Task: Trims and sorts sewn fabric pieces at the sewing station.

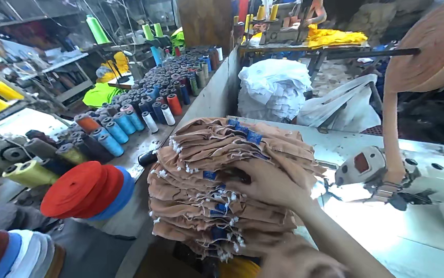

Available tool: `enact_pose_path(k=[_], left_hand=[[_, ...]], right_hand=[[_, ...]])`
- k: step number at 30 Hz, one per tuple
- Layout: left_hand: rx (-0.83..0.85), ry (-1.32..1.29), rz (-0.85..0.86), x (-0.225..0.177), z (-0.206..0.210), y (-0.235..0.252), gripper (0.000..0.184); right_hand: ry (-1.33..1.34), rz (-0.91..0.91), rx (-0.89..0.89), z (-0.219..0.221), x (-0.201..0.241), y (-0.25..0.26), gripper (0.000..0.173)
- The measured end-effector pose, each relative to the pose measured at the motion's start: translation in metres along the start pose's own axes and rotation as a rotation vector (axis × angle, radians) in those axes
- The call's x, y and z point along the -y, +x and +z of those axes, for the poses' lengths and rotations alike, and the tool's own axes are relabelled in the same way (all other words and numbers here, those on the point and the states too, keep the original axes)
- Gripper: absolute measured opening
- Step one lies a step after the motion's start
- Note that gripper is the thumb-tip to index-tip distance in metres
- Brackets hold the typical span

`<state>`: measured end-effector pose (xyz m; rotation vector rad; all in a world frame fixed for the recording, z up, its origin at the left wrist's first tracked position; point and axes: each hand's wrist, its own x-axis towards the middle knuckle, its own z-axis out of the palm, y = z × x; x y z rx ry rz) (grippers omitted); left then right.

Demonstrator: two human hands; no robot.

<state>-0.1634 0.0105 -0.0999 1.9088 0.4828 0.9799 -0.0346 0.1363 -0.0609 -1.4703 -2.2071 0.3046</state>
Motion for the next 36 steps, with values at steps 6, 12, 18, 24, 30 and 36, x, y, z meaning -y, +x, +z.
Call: enact_pose_path(k=[6,12,18,24,30,36], left_hand=[[-0.415,0.639,-0.134,0.052,-0.114,0.004,0.014],[-0.376,0.802,-0.092,0.055,-0.126,0.034,0.015],[-0.162,0.836,-0.155,0.042,-0.118,0.066,0.018],[0.129,0.95,-0.349,0.033,-0.11,0.085,0.028],[0.0,0.812,-0.209,0.044,-0.13,0.062,0.023],[-0.136,0.698,-0.19,0.051,-0.127,0.05,0.021]], right_hand=[[-0.362,0.152,-0.071,-0.001,0.0,-0.048,0.032],[-0.275,0.122,-0.468,-0.01,-0.019,-0.034,0.015],[-0.451,0.097,-0.74,0.03,-0.043,-0.01,0.015],[-0.14,0.242,-0.298,0.021,-0.028,-0.044,0.039],[-0.057,0.222,-0.137,0.006,-0.008,-0.066,0.056],[-0.271,0.056,-0.324,0.031,0.003,-0.051,0.024]])
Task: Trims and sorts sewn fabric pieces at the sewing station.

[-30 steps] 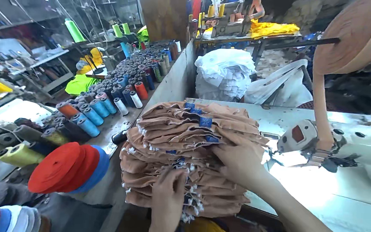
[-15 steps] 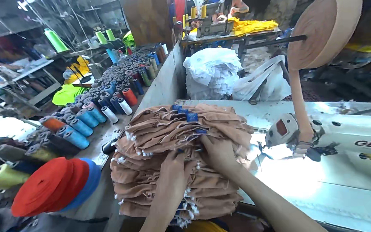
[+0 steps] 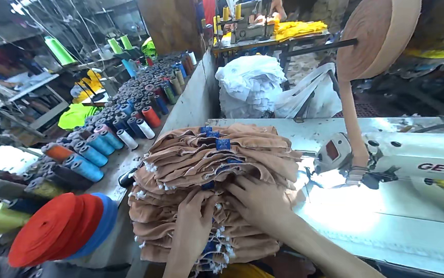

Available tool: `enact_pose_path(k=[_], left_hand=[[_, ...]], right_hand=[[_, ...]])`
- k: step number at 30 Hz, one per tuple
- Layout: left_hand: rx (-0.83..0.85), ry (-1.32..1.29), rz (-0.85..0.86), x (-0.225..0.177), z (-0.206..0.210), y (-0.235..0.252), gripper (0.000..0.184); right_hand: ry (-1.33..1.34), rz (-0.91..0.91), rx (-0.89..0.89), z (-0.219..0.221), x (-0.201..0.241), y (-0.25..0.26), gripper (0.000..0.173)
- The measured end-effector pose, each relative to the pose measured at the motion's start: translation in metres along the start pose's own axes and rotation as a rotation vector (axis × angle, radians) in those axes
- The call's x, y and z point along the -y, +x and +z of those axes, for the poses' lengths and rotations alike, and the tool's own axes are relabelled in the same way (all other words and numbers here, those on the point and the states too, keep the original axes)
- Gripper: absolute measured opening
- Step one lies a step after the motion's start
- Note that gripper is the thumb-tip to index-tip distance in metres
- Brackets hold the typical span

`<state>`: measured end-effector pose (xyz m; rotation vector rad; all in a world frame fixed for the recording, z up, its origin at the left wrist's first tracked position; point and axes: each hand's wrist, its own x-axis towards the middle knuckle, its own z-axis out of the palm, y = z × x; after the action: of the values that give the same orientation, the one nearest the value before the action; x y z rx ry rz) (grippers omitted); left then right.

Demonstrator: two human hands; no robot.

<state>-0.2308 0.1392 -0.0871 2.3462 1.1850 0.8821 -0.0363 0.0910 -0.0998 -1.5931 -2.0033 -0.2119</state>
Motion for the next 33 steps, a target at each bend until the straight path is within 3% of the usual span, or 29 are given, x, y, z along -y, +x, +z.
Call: enact_pose_path(k=[4,7,11,15,23,27,31,33], left_hand=[[-0.003,0.005,0.002,-0.007,0.003,0.001,0.02],[0.035,0.033,0.011,-0.014,0.006,0.005,0.019],[0.078,0.153,0.044,-0.029,0.02,0.012,0.032],[0.074,0.257,0.058,-0.031,0.028,0.013,0.021],[-0.075,0.019,0.076,-0.015,0.018,-0.019,0.02],[-0.112,-0.047,0.051,-0.002,0.016,-0.03,0.017],[-0.168,0.0,-0.007,0.013,-0.005,-0.031,0.017],[-0.208,0.052,0.0,0.021,-0.015,-0.024,0.019]], right_hand=[[0.04,-0.059,-0.076,0.006,-0.004,0.001,0.018],[0.055,0.066,-0.125,0.002,-0.02,-0.008,0.021],[0.12,0.168,-0.101,-0.008,-0.029,-0.026,0.031],[0.114,0.173,-0.066,-0.013,-0.018,-0.037,0.035],[-0.038,0.021,-0.138,0.009,0.006,-0.026,0.019],[-0.041,-0.012,-0.163,0.013,0.013,-0.01,0.021],[-0.05,0.016,-0.053,0.009,0.014,0.015,0.031],[-0.015,0.075,0.148,0.003,0.018,0.028,0.027]])
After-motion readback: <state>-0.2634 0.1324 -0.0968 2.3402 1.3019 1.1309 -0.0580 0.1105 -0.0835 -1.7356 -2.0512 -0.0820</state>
